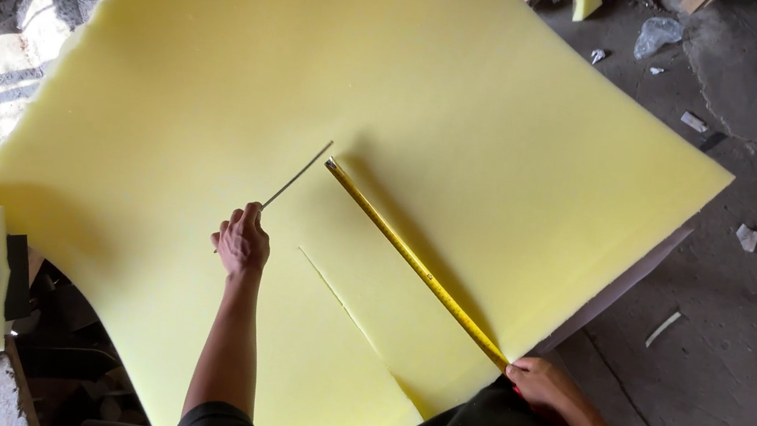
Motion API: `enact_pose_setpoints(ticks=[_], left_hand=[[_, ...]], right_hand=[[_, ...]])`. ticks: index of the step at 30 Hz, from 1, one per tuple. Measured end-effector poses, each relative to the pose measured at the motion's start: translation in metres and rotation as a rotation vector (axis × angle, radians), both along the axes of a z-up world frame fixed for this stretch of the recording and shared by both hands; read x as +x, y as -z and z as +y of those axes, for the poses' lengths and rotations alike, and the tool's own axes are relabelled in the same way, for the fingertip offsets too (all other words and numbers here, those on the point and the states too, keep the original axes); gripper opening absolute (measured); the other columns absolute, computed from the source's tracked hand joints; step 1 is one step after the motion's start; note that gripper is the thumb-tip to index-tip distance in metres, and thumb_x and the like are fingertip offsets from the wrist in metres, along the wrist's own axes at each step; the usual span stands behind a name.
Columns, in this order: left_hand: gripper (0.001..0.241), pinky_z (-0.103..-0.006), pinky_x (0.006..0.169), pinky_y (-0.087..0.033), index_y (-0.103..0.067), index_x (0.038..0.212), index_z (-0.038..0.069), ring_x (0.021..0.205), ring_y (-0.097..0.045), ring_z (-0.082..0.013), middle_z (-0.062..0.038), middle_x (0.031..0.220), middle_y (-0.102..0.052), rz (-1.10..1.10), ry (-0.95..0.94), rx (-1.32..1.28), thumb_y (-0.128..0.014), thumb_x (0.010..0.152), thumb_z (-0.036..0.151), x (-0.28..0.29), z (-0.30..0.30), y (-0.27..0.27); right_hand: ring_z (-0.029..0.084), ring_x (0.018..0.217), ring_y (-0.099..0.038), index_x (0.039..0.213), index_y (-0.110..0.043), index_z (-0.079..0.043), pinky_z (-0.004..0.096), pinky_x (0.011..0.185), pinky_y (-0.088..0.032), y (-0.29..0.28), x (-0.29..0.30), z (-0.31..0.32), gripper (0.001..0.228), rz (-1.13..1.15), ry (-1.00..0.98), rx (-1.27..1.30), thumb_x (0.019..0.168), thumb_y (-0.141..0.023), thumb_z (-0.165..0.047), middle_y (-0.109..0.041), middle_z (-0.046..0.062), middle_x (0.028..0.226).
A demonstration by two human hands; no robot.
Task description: Measuring and cutting large sheets of yellow foam using a tape measure and a thin blade.
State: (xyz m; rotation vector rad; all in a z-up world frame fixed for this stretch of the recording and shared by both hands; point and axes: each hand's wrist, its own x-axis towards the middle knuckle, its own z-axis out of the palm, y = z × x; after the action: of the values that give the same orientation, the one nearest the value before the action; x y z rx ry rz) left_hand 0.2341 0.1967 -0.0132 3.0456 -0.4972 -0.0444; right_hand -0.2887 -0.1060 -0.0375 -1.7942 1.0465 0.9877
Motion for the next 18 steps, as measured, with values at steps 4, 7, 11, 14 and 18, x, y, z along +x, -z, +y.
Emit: enact_pose_setpoints(ticks=[4, 7, 11, 14, 18], left_hand=[[0.027, -0.0462, 0.078, -0.036, -0.058, 0.096, 0.025, 0.080, -0.059, -0.0332, 0.000, 0.090, -0.067, 0.031, 0.108, -0.063, -0.049, 0.097, 0.000, 0.015, -0.015, 0.003], [0.024, -0.0482, 0.077, -0.040, -0.059, 0.094, 0.024, 0.080, -0.061, -0.0343, -0.002, 0.091, -0.069, 0.060, 0.089, -0.065, -0.050, 0.098, 0.003, 0.016, -0.022, 0.008], [0.022, -0.0475, 0.079, -0.039, -0.060, 0.105, 0.026, 0.086, -0.065, -0.0344, -0.004, 0.099, -0.071, 0.129, 0.090, 0.004, -0.044, 0.108, 0.012, 0.021, -0.010, 0.005], [0.029, -0.0444, 0.080, -0.041, -0.064, 0.111, 0.026, 0.088, -0.067, -0.0333, -0.006, 0.102, -0.074, 0.159, 0.059, 0.066, -0.046, 0.104, 0.004, 0.020, 0.022, -0.001], [0.029, -0.0464, 0.084, -0.041, -0.065, 0.113, 0.030, 0.095, -0.064, -0.0338, -0.004, 0.104, -0.073, 0.049, -0.009, 0.067, -0.048, 0.100, 0.010, 0.002, 0.082, -0.008]], right_hand=[[0.015, 0.110, -0.077, 0.123, -0.081, -0.024, 0.027, 0.090, -0.056, 0.004, 0.001, -0.002, 0.046, 0.025, 0.013, 0.010, 0.096, -0.055, -0.050, -0.082, -0.003, 0.123], [0.014, 0.112, -0.077, 0.129, -0.079, -0.023, 0.025, 0.092, -0.055, 0.004, 0.002, -0.002, 0.047, 0.044, 0.064, 0.027, 0.096, -0.057, -0.049, -0.082, -0.003, 0.125], [0.010, 0.107, -0.077, 0.124, -0.081, -0.026, 0.024, 0.088, -0.055, 0.004, 0.004, -0.004, 0.042, 0.059, 0.071, 0.016, 0.097, -0.058, -0.048, -0.084, -0.007, 0.120], [0.010, 0.110, -0.077, 0.125, -0.080, -0.027, 0.023, 0.091, -0.054, 0.016, 0.000, -0.008, 0.044, 0.058, 0.024, 0.010, 0.096, -0.058, -0.051, -0.082, -0.007, 0.123], [0.013, 0.125, -0.072, 0.134, -0.076, -0.024, 0.025, 0.102, -0.054, 0.035, -0.009, -0.010, 0.052, -0.004, 0.041, 0.009, 0.095, -0.060, -0.055, -0.075, -0.004, 0.139]])
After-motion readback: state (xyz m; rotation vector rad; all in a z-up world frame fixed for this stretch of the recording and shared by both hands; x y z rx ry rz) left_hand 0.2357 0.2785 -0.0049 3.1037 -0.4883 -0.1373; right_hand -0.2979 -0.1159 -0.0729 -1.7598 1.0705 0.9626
